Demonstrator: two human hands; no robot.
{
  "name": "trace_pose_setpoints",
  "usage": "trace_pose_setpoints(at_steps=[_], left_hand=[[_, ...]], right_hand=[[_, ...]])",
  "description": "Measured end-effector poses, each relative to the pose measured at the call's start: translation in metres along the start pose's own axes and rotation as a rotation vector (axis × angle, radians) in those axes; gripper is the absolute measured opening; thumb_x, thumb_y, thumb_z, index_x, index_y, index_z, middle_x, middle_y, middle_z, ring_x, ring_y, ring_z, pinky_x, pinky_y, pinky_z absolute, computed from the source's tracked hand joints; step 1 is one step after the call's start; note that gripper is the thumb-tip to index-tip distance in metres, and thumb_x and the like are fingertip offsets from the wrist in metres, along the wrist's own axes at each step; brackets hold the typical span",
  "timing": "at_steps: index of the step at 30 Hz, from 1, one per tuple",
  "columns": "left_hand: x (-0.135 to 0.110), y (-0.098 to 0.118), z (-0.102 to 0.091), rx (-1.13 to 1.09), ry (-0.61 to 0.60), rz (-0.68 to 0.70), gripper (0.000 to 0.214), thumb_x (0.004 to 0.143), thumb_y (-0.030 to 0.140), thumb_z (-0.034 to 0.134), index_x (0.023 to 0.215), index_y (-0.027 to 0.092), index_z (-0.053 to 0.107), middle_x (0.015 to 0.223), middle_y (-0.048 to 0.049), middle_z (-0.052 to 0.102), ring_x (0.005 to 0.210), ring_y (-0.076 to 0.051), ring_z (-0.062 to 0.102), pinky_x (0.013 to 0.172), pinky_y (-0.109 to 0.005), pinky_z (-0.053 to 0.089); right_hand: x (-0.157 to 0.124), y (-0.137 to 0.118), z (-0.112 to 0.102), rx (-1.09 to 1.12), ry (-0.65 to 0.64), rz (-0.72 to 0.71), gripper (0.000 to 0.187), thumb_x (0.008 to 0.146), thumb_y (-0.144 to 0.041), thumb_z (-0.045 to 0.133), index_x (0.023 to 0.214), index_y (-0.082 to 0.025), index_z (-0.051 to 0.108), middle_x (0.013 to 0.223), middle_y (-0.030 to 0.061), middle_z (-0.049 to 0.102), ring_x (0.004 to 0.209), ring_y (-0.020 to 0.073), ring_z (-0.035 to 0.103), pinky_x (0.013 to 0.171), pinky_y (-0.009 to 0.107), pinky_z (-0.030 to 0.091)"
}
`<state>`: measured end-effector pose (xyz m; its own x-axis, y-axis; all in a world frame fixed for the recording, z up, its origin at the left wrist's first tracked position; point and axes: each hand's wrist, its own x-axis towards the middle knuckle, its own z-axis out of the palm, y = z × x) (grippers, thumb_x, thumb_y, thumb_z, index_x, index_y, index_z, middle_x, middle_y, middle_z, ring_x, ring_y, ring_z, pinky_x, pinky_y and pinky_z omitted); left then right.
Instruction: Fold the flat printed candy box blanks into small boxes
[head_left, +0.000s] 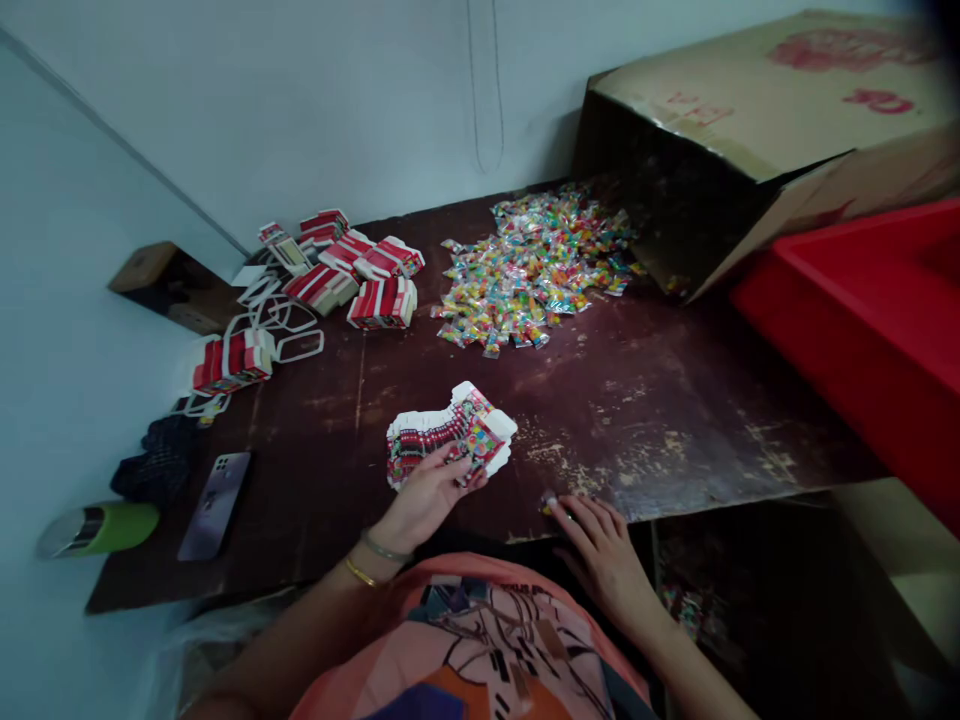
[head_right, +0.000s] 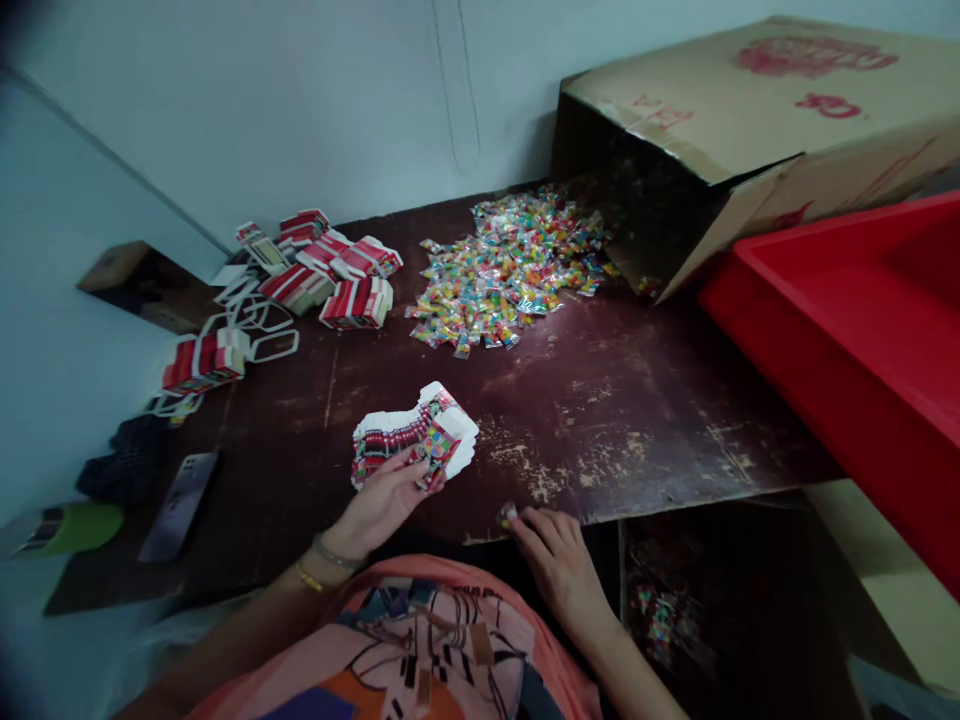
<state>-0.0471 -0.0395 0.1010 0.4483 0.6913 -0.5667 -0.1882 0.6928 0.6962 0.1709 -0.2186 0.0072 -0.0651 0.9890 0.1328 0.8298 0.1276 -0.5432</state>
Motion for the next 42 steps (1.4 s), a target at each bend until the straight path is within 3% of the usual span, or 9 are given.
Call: trace_pose_setpoints(at_steps=[4,8,15,20,28,32,34,37,42], left_hand=[[0.004,-0.027,0.010,0.126,-0.054,0.031,0.038,0.073,0.022,0.073,0.109,0.017,0.059,0.095,-0.0035,0.067,0.078,-0.015,0.063,0.069,-0.028,0.053],[0.001,-0.041,0.017,0.387,-0.173,0.040,0.045,0.074,0.026,0.070,0.116,0.018,0.054,0.106,-0.0065,0.064,0.091,-0.021,0.061,0.063,-0.028,0.056],[-0.012,-0.038,0.026,0.491,-0.414,-0.053,0.048,0.082,0.024,0.061,0.128,0.020,0.049,0.111,-0.0084,0.060,0.093,-0.020,0.061,0.066,-0.028,0.056],[-0.014,-0.036,0.020,0.448,-0.459,-0.122,0.046,0.081,0.027,0.065,0.123,0.019,0.049,0.102,-0.0069,0.062,0.086,-0.018,0.063,0.069,-0.029,0.054],[-0.009,-0.040,0.016,0.444,-0.462,-0.100,0.062,0.079,0.027,0.067,0.135,0.027,0.041,0.115,-0.0077,0.054,0.089,-0.019,0.058,0.061,-0.029,0.057],[-0.006,-0.044,0.017,0.424,-0.376,-0.081,0.053,0.086,0.054,0.051,0.127,0.020,0.052,0.104,-0.0093,0.060,0.082,-0.020,0.059,0.057,-0.029,0.055],[-0.004,-0.044,0.018,0.396,-0.325,-0.087,0.060,0.087,0.063,0.041,0.119,0.015,0.058,0.095,-0.0103,0.063,0.079,-0.021,0.060,0.055,-0.031,0.053],[-0.002,-0.043,0.018,0.422,-0.306,-0.099,0.052,0.085,0.056,0.049,0.113,0.014,0.062,0.093,-0.0097,0.065,0.082,-0.022,0.059,0.057,-0.029,0.051],[0.004,-0.039,0.020,0.460,-0.334,-0.131,0.035,0.078,0.035,0.059,0.107,0.018,0.066,0.094,-0.0046,0.063,0.085,-0.019,0.056,0.060,-0.024,0.047]], right_hand=[[0.009,-0.022,-0.013,0.400,0.033,0.129,0.028,0.095,-0.025,0.045,0.115,-0.028,0.065,0.110,0.0090,0.066,0.100,0.0231,0.063,0.087,0.038,0.052],[0.049,-0.048,-0.048,0.750,0.075,0.292,0.020,0.093,-0.034,0.054,0.103,-0.022,0.066,0.096,0.0061,0.069,0.087,0.0193,0.065,0.078,0.030,0.053],[0.108,-0.035,-0.097,0.418,0.009,0.091,0.019,0.092,-0.034,0.054,0.085,-0.020,0.066,0.082,0.0038,0.065,0.080,0.0184,0.056,0.073,0.030,0.043],[0.111,-0.030,-0.086,0.127,0.030,-0.022,0.014,0.091,-0.031,0.057,0.088,-0.020,0.067,0.084,0.0070,0.066,0.084,0.0226,0.053,0.077,0.036,0.038],[0.095,-0.050,-0.069,0.314,0.023,-0.048,0.018,0.094,-0.028,0.052,0.103,-0.027,0.068,0.101,0.0054,0.068,0.104,0.0244,0.053,0.098,0.045,0.032],[0.086,-0.050,-0.057,0.654,0.226,0.294,0.018,0.090,-0.035,0.056,0.099,-0.024,0.066,0.109,0.0071,0.060,0.097,0.0217,0.056,0.087,0.039,0.044],[0.083,-0.047,-0.048,1.024,0.102,0.484,0.021,0.085,-0.038,0.061,0.098,-0.022,0.062,0.091,0.0029,0.061,0.070,0.0144,0.057,0.069,0.030,0.049],[0.083,-0.045,-0.037,1.394,-0.161,0.597,0.030,0.077,-0.037,0.069,0.100,-0.021,0.059,0.084,-0.0007,0.061,0.056,0.0088,0.052,0.056,0.024,0.047],[0.088,-0.051,-0.046,1.094,-0.108,0.354,0.021,0.082,-0.035,0.066,0.094,-0.019,0.071,0.097,0.0041,0.063,0.081,0.0145,0.061,0.073,0.027,0.051]])
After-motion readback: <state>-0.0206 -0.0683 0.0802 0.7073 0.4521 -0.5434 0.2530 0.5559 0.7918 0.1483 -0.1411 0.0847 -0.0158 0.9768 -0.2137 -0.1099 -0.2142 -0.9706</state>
